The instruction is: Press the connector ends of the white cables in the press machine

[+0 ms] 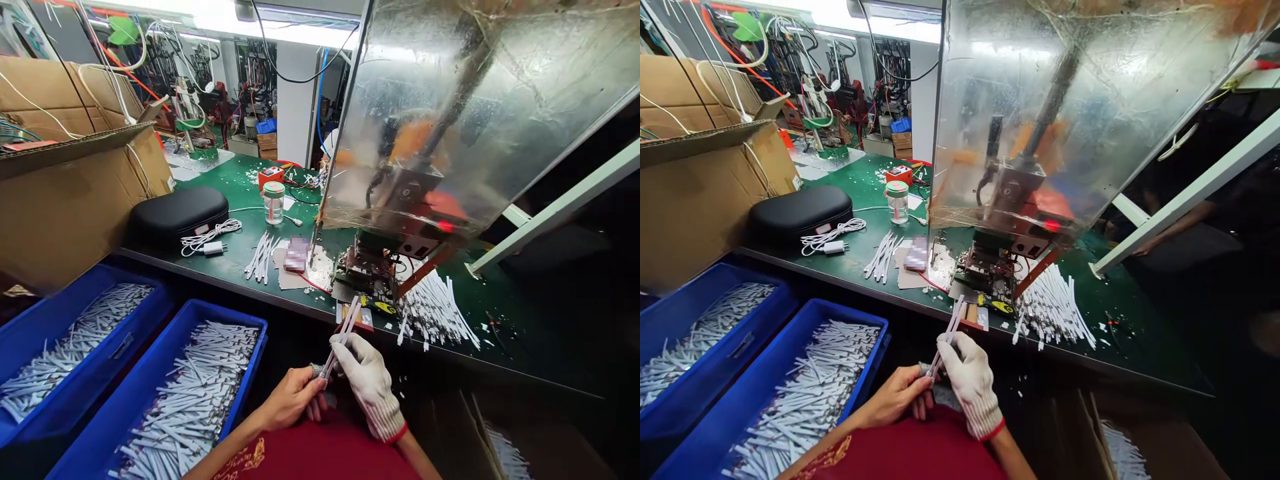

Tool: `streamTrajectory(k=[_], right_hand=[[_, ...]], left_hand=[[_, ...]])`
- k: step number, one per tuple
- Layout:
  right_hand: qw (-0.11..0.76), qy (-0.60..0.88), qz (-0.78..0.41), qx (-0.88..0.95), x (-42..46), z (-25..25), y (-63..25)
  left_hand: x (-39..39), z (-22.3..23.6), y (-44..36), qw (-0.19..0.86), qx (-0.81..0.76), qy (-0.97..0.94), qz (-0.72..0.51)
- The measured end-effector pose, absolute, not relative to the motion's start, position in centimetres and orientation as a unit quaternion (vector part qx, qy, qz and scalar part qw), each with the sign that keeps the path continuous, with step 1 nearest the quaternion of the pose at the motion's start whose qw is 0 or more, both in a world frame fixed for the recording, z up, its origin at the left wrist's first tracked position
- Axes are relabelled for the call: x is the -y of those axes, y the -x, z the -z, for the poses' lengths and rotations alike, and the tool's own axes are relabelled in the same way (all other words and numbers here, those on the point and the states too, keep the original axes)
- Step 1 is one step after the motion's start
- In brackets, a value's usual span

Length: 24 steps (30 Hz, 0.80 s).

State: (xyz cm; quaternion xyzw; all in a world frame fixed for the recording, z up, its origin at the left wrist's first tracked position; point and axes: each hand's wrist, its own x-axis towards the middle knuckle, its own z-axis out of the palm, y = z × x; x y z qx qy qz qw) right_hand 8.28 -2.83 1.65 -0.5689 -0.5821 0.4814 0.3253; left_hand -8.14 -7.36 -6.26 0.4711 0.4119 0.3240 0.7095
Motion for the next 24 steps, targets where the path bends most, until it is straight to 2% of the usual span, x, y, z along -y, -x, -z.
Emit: streamTrajectory(k=[7,16,24], right_hand=[[0.344,0.587,-0.489,0.545,3.6,-0.7,-11.4],[0.366,0.585,-0.518,0.505,3.3,-0.9,-13.5],[0.374,0.562,-0.554,0.487,2.8,-0.7,-14.5]], left_hand=[[7.7,7.8,4.7,0.74,-0.402,-0.455,-0.289],[6.0,6.9,2.3,0.673,-0.445,-0.525,-0.272],[5.3,6.6,1.9,0.769,-0.369,-0.47,-0.227]])
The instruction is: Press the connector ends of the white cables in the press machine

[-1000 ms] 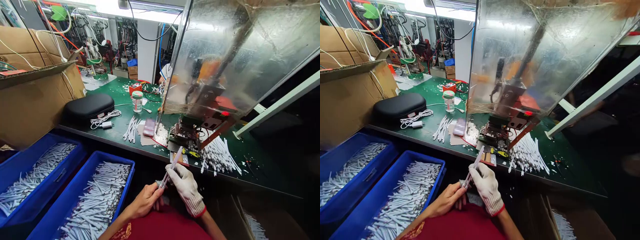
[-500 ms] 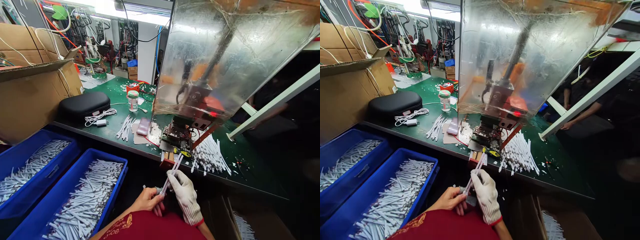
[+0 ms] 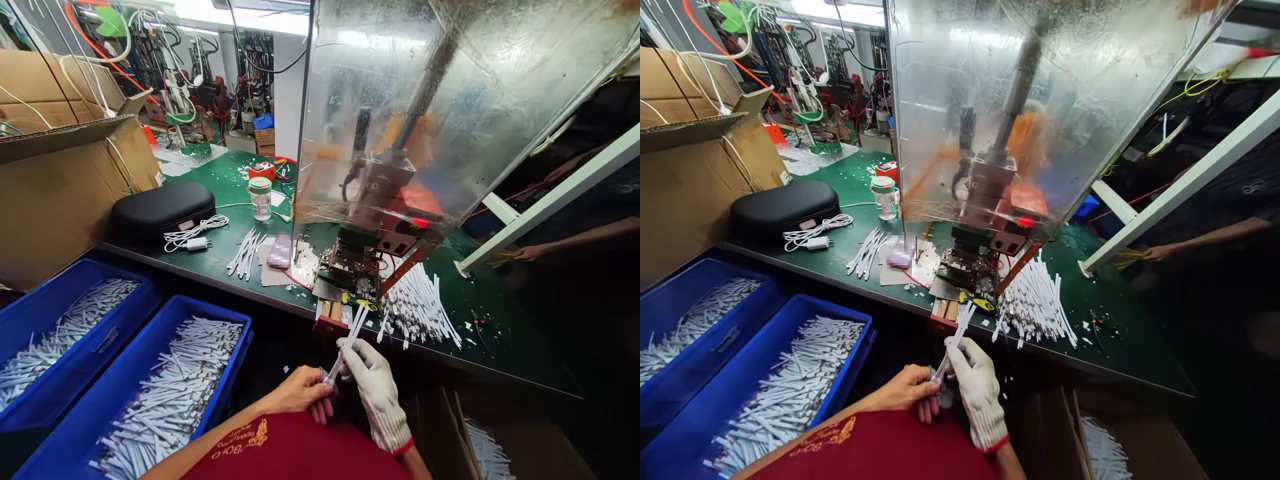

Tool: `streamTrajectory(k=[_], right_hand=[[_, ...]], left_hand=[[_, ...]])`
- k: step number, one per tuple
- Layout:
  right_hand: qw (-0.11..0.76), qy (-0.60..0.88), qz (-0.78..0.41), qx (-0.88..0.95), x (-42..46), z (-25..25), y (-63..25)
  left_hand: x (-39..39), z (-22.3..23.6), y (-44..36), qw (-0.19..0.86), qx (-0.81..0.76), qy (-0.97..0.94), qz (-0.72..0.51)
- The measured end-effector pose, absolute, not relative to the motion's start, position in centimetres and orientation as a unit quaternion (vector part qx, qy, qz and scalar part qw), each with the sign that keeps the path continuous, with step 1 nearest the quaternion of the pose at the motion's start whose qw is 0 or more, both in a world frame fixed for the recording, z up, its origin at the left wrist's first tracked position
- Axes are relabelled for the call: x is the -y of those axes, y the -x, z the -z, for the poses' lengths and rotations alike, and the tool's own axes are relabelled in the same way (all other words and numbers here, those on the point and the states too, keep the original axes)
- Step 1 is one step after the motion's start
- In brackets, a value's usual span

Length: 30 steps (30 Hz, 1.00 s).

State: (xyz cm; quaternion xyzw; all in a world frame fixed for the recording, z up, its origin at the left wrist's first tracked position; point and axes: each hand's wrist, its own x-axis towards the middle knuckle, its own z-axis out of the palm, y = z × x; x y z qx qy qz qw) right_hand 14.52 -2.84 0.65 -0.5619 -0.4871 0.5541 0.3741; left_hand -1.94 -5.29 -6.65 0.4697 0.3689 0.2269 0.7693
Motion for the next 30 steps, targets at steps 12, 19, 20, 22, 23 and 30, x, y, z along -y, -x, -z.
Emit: streamTrajectory(k=[12,19,20,22,23,30], right_hand=[[0.329,0.546,-0.547,0.542,1.6,-1.6,-14.5],[0.351,0.487,-0.629,0.495,-4.7,-2.7,-15.9],[0.355,0.476,-0.644,0.483,-5.7,-2.7,-15.8],[0.363,0.456,-0.671,0.458,-7.3,-2.6,-15.4],[0.367,0.453,-0.679,0.446,-7.9,-2.4,-15.1],[0.421,0.459,-0.689,0.37,-8.5,0.1,-14.6]], left_hand=[[5.5,6.4,1.6,0.761,-0.39,-0.429,-0.29],[2.3,1.4,1.4,0.805,-0.341,-0.379,-0.302],[1.7,0.8,1.4,0.803,-0.342,-0.377,-0.311],[0.8,0.1,1.5,0.796,-0.348,-0.37,-0.329],[0.4,-0.1,1.5,0.794,-0.352,-0.366,-0.336],[-0.5,0.2,0.4,0.79,-0.373,-0.354,-0.334]])
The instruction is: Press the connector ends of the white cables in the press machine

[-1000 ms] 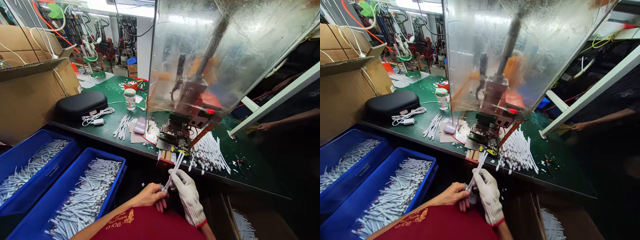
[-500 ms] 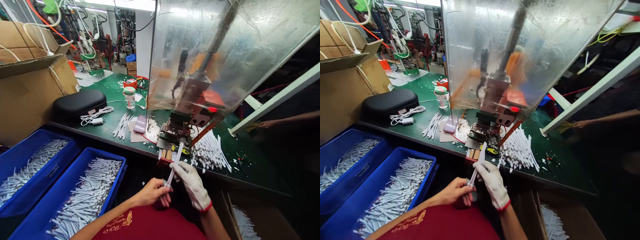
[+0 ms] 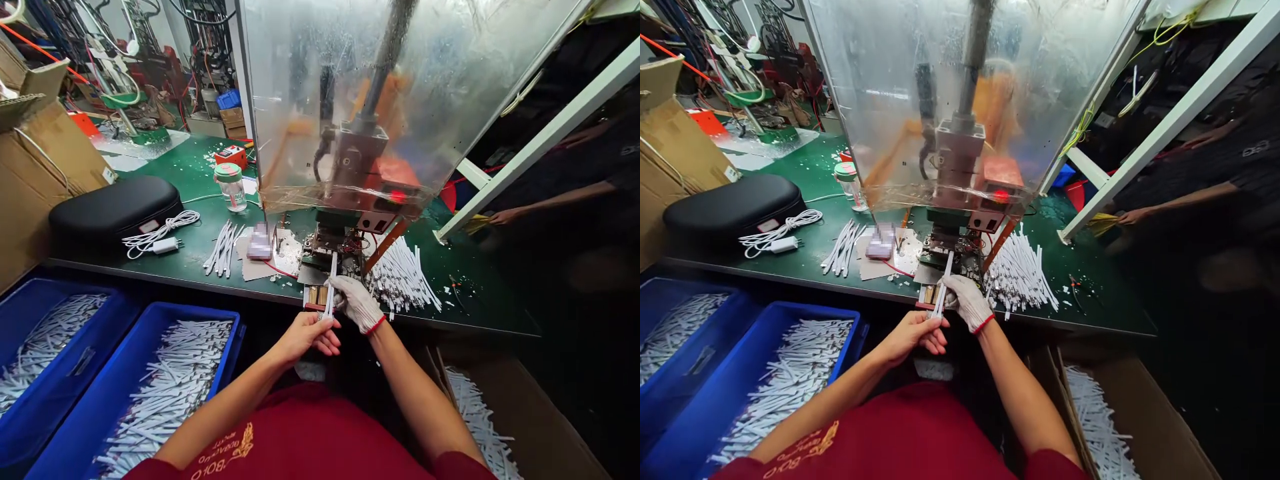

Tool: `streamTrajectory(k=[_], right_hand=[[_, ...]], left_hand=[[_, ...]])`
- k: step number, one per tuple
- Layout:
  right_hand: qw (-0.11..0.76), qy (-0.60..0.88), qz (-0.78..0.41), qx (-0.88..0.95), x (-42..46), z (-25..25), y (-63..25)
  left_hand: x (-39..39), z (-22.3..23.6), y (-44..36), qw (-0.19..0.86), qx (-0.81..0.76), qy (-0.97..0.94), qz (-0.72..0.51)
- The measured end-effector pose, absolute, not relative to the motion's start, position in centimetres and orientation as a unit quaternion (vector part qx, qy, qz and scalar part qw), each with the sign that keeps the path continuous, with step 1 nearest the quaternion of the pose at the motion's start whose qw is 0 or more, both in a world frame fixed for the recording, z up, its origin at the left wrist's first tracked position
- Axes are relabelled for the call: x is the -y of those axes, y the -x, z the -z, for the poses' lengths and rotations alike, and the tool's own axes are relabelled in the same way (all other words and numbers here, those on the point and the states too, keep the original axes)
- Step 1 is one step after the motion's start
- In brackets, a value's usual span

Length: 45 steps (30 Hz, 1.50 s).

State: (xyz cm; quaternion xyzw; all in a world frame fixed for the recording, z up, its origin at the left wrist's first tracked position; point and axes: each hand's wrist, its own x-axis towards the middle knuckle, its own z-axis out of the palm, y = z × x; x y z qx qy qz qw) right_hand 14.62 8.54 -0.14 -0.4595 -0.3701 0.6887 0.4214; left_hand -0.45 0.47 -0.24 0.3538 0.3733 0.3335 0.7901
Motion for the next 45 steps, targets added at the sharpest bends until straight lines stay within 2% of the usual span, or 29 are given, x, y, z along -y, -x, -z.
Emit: streamTrajectory(k=[8,20,45], right_hand=[[0.427,0.453,-0.702,0.346,-8.8,0.8,-14.4],[0.437,0.501,-0.668,0.333,-9.1,0.6,-14.3],[0.462,0.498,-0.645,0.35,-9.2,1.3,-13.9]], left_hand=[[-0.7,0.6,-0.1,0.766,-0.413,-0.402,-0.284],[-0.5,0.4,-0.4,0.76,-0.433,-0.386,-0.294],[-0.4,-0.1,-0.6,0.757,-0.438,-0.381,-0.301]])
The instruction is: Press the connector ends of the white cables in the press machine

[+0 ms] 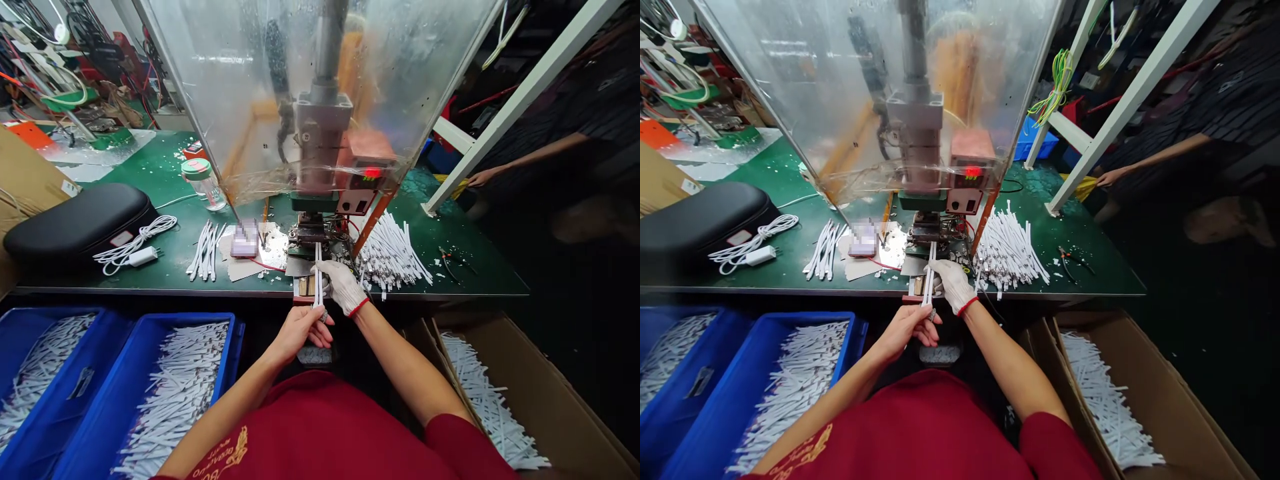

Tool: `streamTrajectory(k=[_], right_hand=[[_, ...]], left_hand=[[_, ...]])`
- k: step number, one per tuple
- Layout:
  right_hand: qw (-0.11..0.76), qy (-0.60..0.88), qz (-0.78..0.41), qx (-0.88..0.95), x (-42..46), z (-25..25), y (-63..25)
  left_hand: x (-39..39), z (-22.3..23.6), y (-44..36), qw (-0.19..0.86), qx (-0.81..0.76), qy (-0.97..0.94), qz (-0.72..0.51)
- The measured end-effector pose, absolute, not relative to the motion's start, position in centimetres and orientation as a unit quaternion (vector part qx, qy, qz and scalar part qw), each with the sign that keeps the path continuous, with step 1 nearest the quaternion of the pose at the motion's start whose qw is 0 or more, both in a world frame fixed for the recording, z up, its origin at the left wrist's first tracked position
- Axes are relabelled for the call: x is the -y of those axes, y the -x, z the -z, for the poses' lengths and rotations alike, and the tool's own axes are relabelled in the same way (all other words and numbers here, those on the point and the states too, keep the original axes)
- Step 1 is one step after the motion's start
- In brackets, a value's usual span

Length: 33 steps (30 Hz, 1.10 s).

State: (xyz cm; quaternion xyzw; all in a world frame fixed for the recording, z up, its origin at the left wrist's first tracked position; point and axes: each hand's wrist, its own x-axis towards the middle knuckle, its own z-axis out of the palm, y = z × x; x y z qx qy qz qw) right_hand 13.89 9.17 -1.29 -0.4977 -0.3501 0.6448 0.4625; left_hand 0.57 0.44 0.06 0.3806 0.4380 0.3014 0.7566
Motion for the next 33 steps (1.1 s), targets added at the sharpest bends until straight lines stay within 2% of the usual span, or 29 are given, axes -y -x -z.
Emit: streamTrajectory(k=[8,15,23,33], right_hand=[[0.489,0.497,-0.624,0.354,-11.3,1.0,-13.9],[0.501,0.462,-0.657,0.322,-14.3,1.3,-13.5],[0.513,0.461,-0.639,0.341,-14.4,2.2,-13.5],[0.52,0.465,-0.631,0.34,-13.7,0.6,-13.4]], left_hand=[[-0.7,-0.6,-1.1,0.759,-0.44,-0.383,-0.29],[-0.8,0.0,-1.3,0.744,-0.442,-0.403,-0.297],[-0.9,0.0,-1.5,0.734,-0.445,-0.408,-0.312],[-0.7,0.1,-1.8,0.725,-0.445,-0.411,-0.327]])
